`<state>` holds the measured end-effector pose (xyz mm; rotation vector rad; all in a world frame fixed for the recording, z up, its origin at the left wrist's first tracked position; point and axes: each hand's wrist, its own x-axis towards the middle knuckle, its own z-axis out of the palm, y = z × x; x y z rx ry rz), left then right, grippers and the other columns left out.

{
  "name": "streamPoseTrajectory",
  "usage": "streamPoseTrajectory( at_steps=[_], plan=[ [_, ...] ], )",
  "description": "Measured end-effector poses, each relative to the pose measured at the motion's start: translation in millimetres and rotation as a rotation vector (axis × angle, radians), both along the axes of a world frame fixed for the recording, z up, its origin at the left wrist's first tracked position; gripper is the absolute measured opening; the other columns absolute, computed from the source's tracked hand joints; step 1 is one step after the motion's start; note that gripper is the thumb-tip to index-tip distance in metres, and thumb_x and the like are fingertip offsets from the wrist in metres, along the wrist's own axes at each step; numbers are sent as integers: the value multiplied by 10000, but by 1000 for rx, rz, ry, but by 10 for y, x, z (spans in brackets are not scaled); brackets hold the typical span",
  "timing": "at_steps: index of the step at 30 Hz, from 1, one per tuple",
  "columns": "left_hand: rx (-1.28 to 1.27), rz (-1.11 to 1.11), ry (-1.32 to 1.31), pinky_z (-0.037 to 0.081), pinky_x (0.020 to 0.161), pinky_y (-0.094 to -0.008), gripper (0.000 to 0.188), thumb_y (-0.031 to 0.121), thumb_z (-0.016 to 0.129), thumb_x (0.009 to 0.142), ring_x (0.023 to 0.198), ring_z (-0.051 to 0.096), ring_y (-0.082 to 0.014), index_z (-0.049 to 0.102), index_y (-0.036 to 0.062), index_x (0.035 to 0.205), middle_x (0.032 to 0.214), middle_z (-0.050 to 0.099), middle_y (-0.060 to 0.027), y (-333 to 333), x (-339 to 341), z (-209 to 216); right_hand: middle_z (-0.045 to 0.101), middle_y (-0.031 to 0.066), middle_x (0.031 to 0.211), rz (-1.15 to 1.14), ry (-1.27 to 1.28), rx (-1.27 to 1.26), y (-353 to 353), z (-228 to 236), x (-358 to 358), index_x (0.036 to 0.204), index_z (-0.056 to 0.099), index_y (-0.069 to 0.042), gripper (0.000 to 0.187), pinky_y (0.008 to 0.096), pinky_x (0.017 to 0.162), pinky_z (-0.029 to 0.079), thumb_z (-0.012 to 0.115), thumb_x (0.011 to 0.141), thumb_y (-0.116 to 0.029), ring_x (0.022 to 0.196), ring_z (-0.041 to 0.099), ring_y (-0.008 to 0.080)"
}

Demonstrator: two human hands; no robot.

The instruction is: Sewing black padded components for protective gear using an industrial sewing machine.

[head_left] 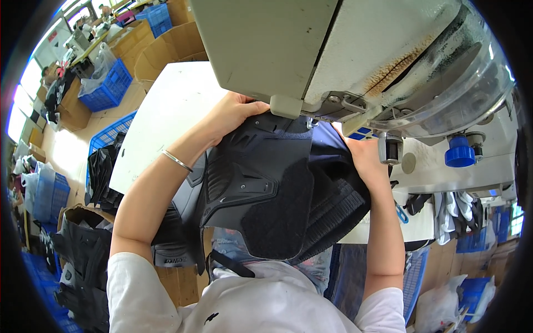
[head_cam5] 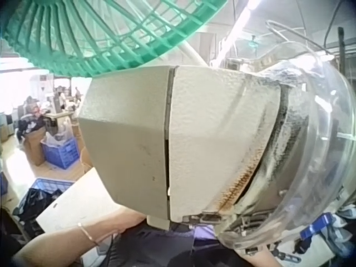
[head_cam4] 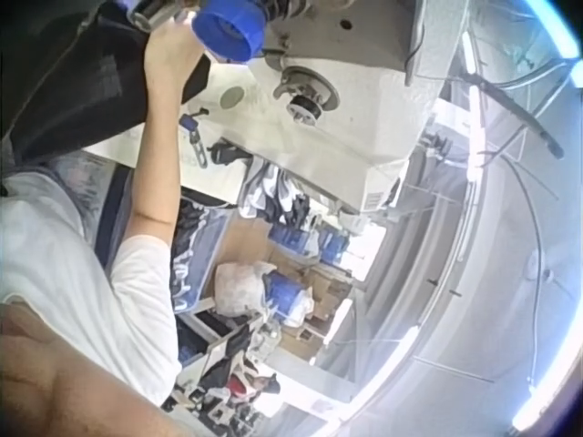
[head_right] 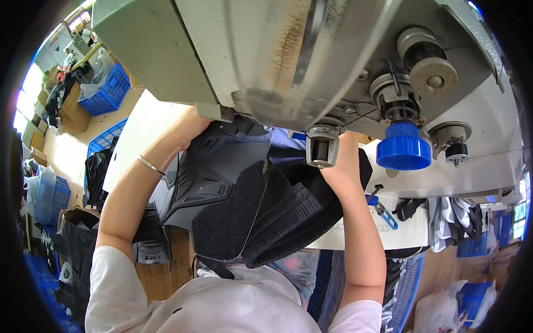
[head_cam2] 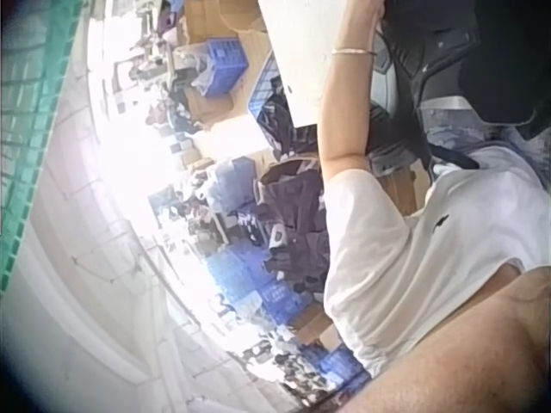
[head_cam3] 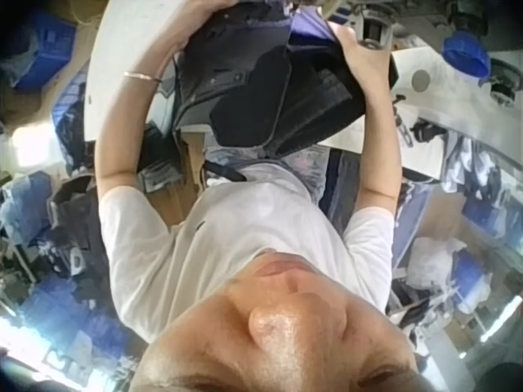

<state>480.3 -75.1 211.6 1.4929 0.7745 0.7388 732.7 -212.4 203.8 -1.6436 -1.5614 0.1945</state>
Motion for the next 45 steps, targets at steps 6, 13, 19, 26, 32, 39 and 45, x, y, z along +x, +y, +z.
streamPoseTrajectory(
  at_steps=[6, 13, 19, 26, 32, 39, 45],
  plan=[
    [105, 129, 157, 471, 839, -241, 328, 105, 602, 831, 933, 606, -134, 618, -11, 1138, 1046, 647, -92, -115, 31, 206, 590, 162, 686, -30, -121, -14, 43, -75, 107, 718, 601, 17, 135, 371, 624, 443, 622, 676, -109, 653, 561, 337],
    [85, 144, 162, 468, 829, -243, 349, 106, 605, 813, 920, 602, -140, 615, -6, 1143, 1042, 646, -92, -131, 22, 233, 598, 143, 773, 31, -138, 91, 102, -248, 265, 790, 606, 22, 175, 359, 698, 455, 639, 687, -115, 736, 581, 306],
    [177, 159, 190, 465, 832, -257, 356, 112, 605, 810, 951, 586, -149, 610, -7, 1145, 1066, 634, -102, -106, 25, 263, 612, 141, 811, 73, -107, 83, 134, -219, 237, 818, 607, 16, 190, 353, 714, 455, 642, 692, -123, 755, 579, 288],
    [198, 166, 103, 474, 798, -315, 313, 117, 593, 816, 905, 588, -203, 612, -13, 1100, 999, 631, -108, -123, 32, 255, 636, 118, 879, 97, -1, 83, 220, -294, 319, 948, 602, 1, 256, 327, 760, 462, 634, 728, -126, 815, 595, 203],
    [406, 183, 320, 470, 786, -335, 287, 114, 586, 818, 883, 579, -230, 610, -15, 1073, 969, 619, -118, -231, 15, 443, 670, 63, 1028, 52, 50, 183, 278, -390, 429, 1063, 628, -95, 289, 357, 845, 484, 629, 852, -293, 947, 636, 231],
    [707, 199, 621, 465, 770, -364, 251, 111, 576, 822, 853, 566, -266, 605, -17, 1035, 928, 602, -132, -379, 57, 683, 666, 98, 994, 80, 37, 294, 160, -208, 452, 1047, 616, -58, 286, 353, 799, 487, 628, 849, -265, 882, 636, 262],
    [941, 276, 882, 460, 756, -389, 222, 109, 568, 825, 827, 554, -298, 602, -19, 1003, 893, 588, -144, -486, -198, 870, 396, 148, 1379, -533, 102, 446, -692, -20, -208, 1331, 416, 6, 543, 338, 1056, 295, 623, 846, -124, 1256, 411, 255]
  ],
)
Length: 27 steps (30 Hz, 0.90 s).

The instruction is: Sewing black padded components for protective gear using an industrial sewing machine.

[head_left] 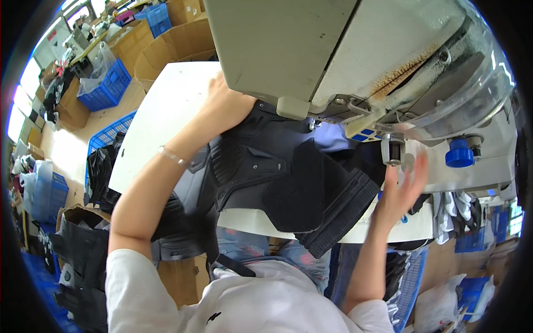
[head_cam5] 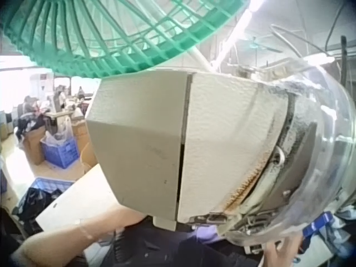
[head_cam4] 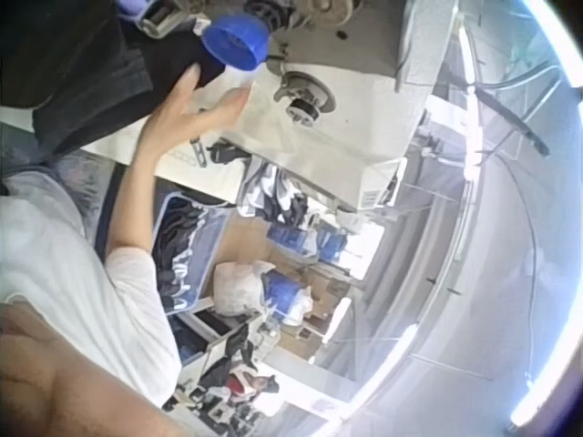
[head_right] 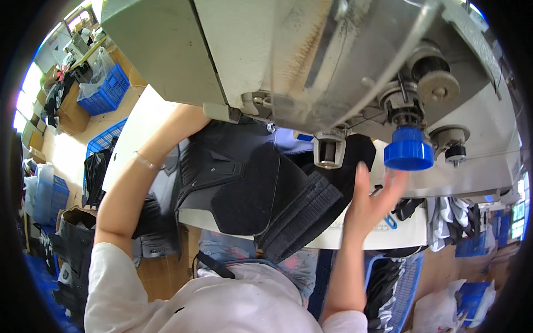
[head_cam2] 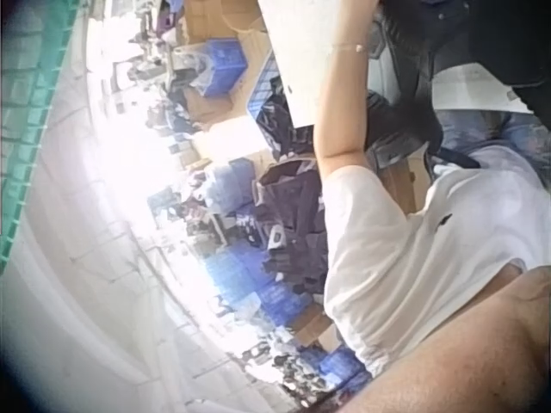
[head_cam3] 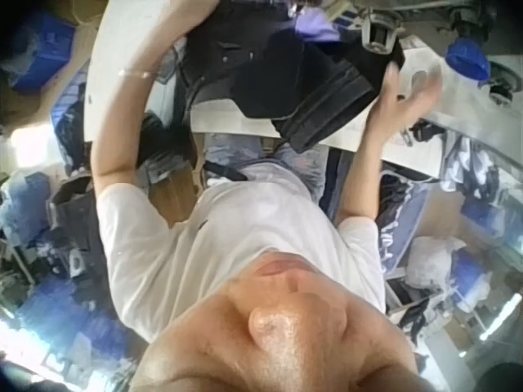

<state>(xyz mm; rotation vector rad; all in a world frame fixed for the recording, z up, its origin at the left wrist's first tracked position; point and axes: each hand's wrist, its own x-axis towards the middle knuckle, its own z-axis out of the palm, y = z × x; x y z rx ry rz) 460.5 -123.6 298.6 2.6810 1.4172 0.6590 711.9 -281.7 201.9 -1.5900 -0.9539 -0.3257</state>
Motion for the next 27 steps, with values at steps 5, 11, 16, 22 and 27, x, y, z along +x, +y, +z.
streamPoseTrajectory(
  at_steps=[5, 11, 16, 22, 27],
  plan=[
    [-442, -477, -258, 425, 771, -400, 81, 46, 528, 864, 869, 518, -307, 551, -1, 926, 909, 524, -150, -742, -178, 181, 517, 116, 1289, 735, 1766, 382, -733, -181, -381, 1328, 421, -49, 437, 395, 1012, 388, 539, 910, -93, 1197, 491, 242],
    [-1310, -158, -843, 401, 800, -286, 261, 178, 438, 980, 868, 480, -152, 459, -12, 1159, 1010, 506, -68, -1869, -138, -1156, 625, 97, 1075, 628, 1057, 89, -524, -214, -719, 1129, 531, 42, 273, 307, 850, 486, 516, 857, 27, 926, 624, 199],
    [-1189, 10, -1607, 429, 833, -285, 382, 118, 611, 880, 964, 513, -115, 502, 21, 1233, 1096, 543, -42, -1643, 406, -1627, 571, 105, 1185, 565, 798, -28, -636, -431, -795, 1192, 505, 27, 330, 317, 943, 413, 559, 870, -15, 1072, 544, 187],
    [-721, -206, -884, 474, 801, -338, 348, 142, 734, 792, 877, 590, -191, 608, 8, 1087, 1035, 619, -62, -1383, 486, -1610, 464, 106, 1332, 509, 927, -64, -575, -416, -740, 1352, 364, 25, 579, 347, 1044, 318, 612, 880, -202, 1213, 445, 215],
    [-472, -263, -760, 477, 781, -349, 356, 163, 749, 778, 853, 596, -258, 605, -7, 1055, 987, 624, -112, -1415, 445, -1419, 452, 121, 1315, 662, 1324, -17, -387, -448, -527, 1357, 349, -53, 611, 364, 1007, 363, 652, 852, -216, 1190, 451, 202]
  ],
)
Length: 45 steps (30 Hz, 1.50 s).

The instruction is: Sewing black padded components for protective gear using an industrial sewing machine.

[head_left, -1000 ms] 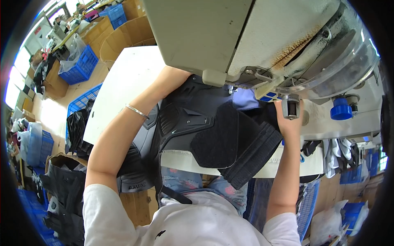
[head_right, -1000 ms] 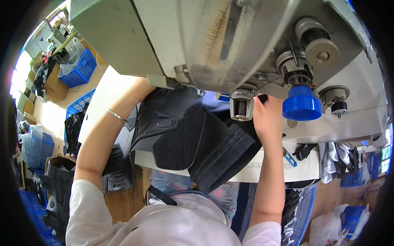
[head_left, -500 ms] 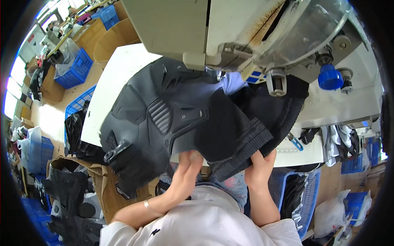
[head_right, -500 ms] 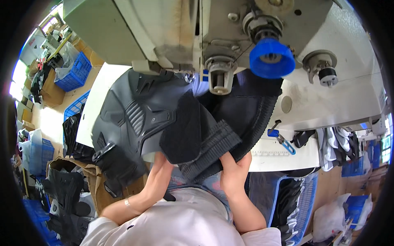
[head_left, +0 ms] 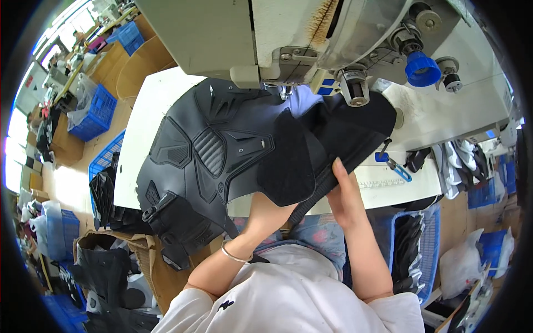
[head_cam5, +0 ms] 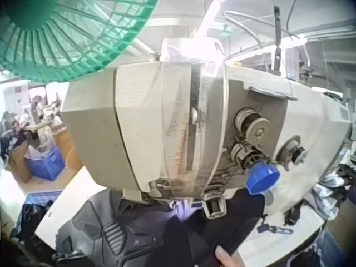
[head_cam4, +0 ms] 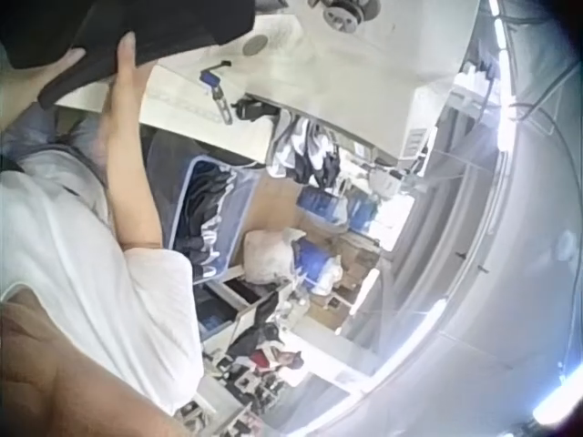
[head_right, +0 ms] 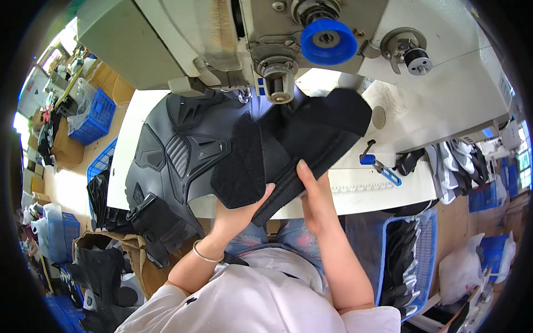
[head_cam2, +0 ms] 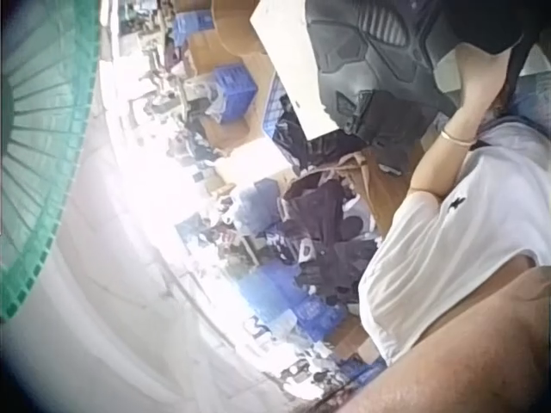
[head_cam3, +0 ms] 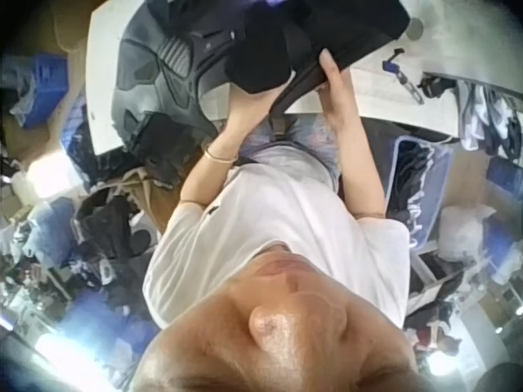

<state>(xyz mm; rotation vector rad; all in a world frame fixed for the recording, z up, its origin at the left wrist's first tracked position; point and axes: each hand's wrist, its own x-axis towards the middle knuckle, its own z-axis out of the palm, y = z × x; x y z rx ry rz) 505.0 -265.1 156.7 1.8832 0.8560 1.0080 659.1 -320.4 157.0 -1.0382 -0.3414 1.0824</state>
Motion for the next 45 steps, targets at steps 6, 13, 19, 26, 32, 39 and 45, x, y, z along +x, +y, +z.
streamPoseTrajectory(
  at_steps=[6, 13, 19, 26, 32, 39, 45],
  plan=[
    [844, 244, 92, 472, 775, -434, 338, 133, 754, 751, 925, 570, -347, 586, 31, 1026, 1122, 576, -138, -50, -224, -40, 578, 99, 1169, 86, -95, -3, 63, 5, -70, 1255, 460, 3, 495, 317, 937, 428, 669, 816, -91, 1050, 555, 166],
    [756, 604, 266, 285, 908, -360, 381, -21, 583, 599, 973, 579, -225, 674, 113, 944, 972, 672, -19, 89, -135, 740, 629, 85, 997, -210, -488, -73, 65, -92, -210, 1062, 549, 38, 360, 291, 842, 456, 711, 756, -59, 895, 590, 154],
    [803, 503, 142, 286, 843, -270, 264, 105, 651, 554, 819, 597, -153, 723, 128, 807, 884, 704, 21, 328, -266, 1017, 596, 86, 1026, -310, -478, 14, 22, -109, -366, 1102, 508, 40, 421, 280, 866, 437, 717, 748, -48, 932, 568, 161],
    [1027, 365, 230, 286, 787, -237, 201, 183, 619, 603, 765, 596, -90, 734, 140, 762, 843, 717, 22, 198, -324, 702, 587, 83, 1045, -238, -296, -26, 18, -133, -343, 1127, 487, 34, 446, 280, 875, 429, 710, 746, -27, 944, 561, 161],
    [1127, 378, 221, 282, 800, -231, 136, 196, 655, 638, 763, 586, -77, 730, 168, 748, 862, 716, 38, 227, -307, 579, 582, 73, 1029, -246, -284, -20, 24, -141, -342, 1097, 498, 10, 400, 272, 847, 442, 706, 756, -17, 916, 562, 137],
    [1268, 377, 173, 254, 711, -237, 85, 155, 631, 639, 709, 580, -56, 678, 183, 705, 822, 707, 28, 305, -297, 442, 573, 49, 1028, -236, -216, 21, 36, -125, -334, 1131, 496, -7, 364, 250, 828, 449, 625, 790, 7, 907, 560, 119],
    [1313, 416, 178, 250, 750, -251, 66, 166, 644, 636, 716, 577, -61, 671, 196, 688, 839, 710, 32, 291, -268, 388, 586, 44, 986, -306, -194, 19, 109, -71, -355, 1119, 499, -11, 343, 259, 817, 466, 613, 797, 14, 883, 577, 126]
  ],
)
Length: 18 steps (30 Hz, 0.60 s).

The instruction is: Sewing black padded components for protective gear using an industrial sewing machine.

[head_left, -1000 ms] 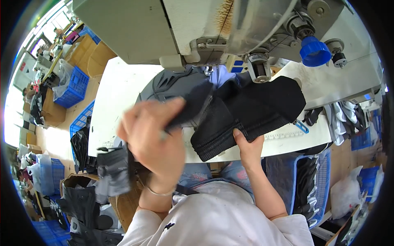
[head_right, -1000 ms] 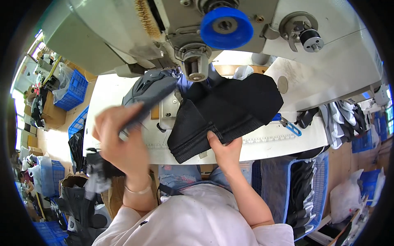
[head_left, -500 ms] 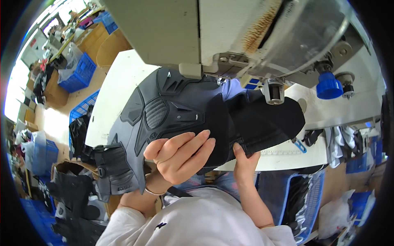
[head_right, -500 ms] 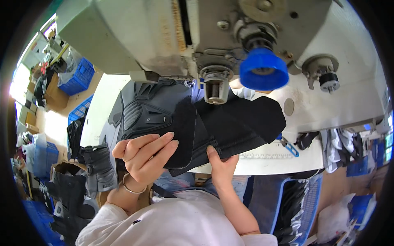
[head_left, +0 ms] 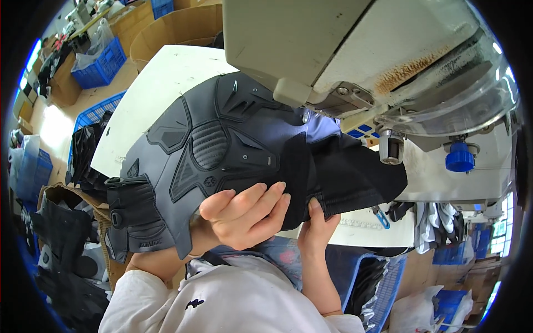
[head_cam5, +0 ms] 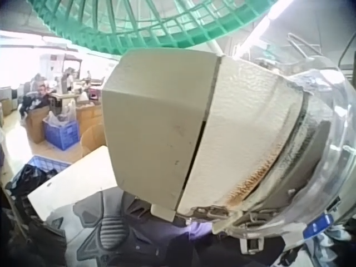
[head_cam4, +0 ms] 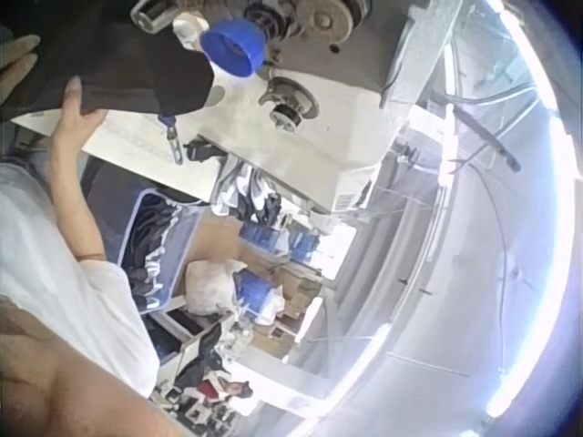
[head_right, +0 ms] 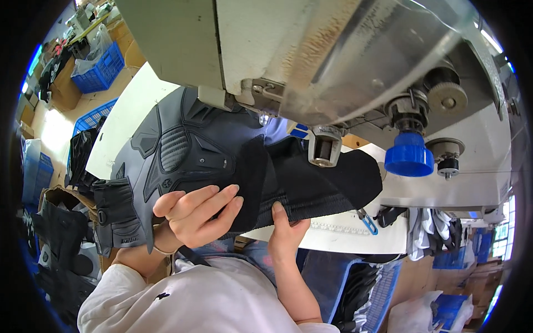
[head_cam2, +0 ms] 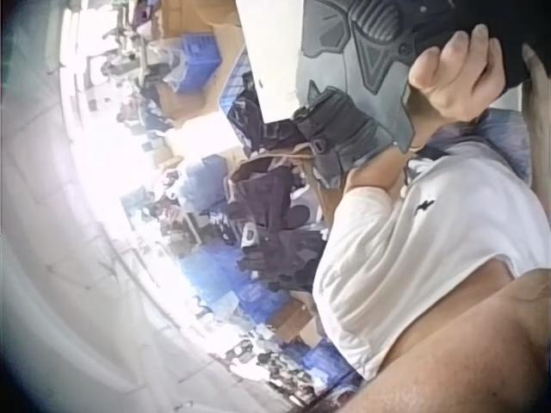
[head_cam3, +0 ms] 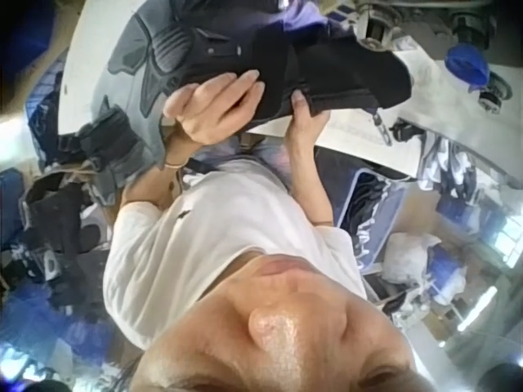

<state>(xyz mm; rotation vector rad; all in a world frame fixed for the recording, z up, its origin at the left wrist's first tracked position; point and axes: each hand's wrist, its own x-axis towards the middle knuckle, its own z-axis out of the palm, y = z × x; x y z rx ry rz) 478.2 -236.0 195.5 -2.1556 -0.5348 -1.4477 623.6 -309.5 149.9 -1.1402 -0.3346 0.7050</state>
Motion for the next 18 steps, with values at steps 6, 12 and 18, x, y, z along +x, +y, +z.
streamPoseTrajectory(
  at_steps=[6, 12, 18],
  plan=[
    [8, -2, 12, 251, 790, -255, 74, 177, 677, 597, 706, 571, -66, 674, 206, 664, 843, 715, 36, 23, 6, 17, 576, 67, 1049, 84, -36, -12, -18, -32, 88, 1150, 482, -12, 365, 278, 843, 477, 600, 805, 12, 930, 579, 144],
    [28, 19, 29, 257, 812, -258, 69, 176, 674, 603, 700, 570, -64, 673, 201, 667, 844, 714, 40, 39, 47, 27, 570, 78, 1102, 34, -29, 21, 41, 8, 128, 1173, 488, 17, 422, 287, 926, 408, 637, 779, 27, 997, 546, 149],
    [-202, -12, 90, 300, 812, -248, 137, 71, 644, 623, 843, 632, -135, 659, 80, 759, 936, 700, -42, -62, 135, 161, 581, 75, 1087, 100, -24, 49, 104, 76, 199, 1163, 499, 15, 397, 286, 912, 408, 631, 788, 18, 982, 548, 141]
  ],
)
